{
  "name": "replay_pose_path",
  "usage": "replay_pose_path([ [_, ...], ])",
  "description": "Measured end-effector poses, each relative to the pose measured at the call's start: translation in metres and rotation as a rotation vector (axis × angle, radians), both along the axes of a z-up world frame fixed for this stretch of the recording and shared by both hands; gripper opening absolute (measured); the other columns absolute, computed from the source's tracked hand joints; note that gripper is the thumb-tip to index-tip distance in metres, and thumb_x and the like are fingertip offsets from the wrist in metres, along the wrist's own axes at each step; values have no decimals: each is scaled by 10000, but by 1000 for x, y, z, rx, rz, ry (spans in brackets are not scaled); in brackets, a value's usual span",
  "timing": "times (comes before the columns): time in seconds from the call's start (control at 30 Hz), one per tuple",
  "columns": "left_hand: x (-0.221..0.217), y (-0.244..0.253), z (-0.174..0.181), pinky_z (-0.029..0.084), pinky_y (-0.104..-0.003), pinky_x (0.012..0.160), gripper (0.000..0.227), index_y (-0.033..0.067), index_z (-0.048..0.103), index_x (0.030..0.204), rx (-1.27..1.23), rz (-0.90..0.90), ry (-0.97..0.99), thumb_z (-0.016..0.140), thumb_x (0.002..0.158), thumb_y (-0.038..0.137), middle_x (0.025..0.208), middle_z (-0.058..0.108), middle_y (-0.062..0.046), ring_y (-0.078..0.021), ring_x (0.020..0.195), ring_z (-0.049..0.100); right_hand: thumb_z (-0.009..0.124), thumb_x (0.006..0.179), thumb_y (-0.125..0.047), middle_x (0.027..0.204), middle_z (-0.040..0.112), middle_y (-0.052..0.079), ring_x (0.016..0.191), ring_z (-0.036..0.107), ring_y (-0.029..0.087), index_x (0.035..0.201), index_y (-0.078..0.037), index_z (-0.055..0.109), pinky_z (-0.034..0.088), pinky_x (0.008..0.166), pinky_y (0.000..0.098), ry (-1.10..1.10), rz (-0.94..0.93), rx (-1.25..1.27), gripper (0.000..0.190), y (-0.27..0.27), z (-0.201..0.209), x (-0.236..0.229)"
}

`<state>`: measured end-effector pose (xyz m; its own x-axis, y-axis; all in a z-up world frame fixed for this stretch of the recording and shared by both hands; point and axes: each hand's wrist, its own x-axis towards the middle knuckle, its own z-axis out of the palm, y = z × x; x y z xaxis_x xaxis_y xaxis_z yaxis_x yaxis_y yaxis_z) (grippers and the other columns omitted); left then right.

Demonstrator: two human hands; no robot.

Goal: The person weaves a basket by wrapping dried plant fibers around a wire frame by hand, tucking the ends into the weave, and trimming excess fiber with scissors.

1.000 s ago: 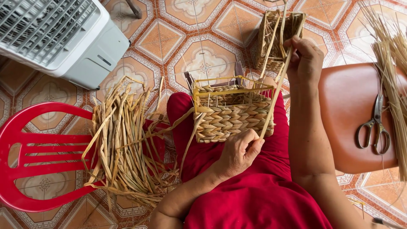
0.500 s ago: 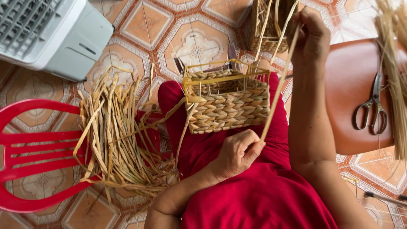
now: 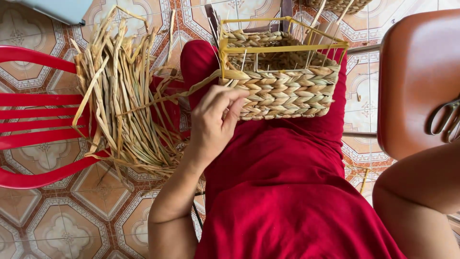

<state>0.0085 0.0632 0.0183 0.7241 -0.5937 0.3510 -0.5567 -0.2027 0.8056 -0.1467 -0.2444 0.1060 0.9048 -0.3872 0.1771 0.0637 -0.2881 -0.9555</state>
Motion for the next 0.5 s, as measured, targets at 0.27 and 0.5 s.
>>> replay_pose_path([
  [0.27, 22, -28, -20, 557, -297, 723, 231, 57, 736, 1149, 175, 163, -370, 802, 934, 111, 910, 597, -27, -188, 818, 604, 826, 997, -24, 952, 666, 46, 836, 642, 135, 1066, -49, 755, 530, 726, 277, 127, 34, -490, 103, 58, -63, 62],
  [0.5, 11, -29, -14, 576, -311, 757, 189, 64, 735, 1101, 266, 198, -398, 811, 937, 121, 934, 590, -28, -182, 856, 634, 831, 960, -92, 927, 652, 65, 811, 641, 183, 1026, -65, 756, 528, 697, 337, 93, 72, -719, 104, 82, -74, 89],
])
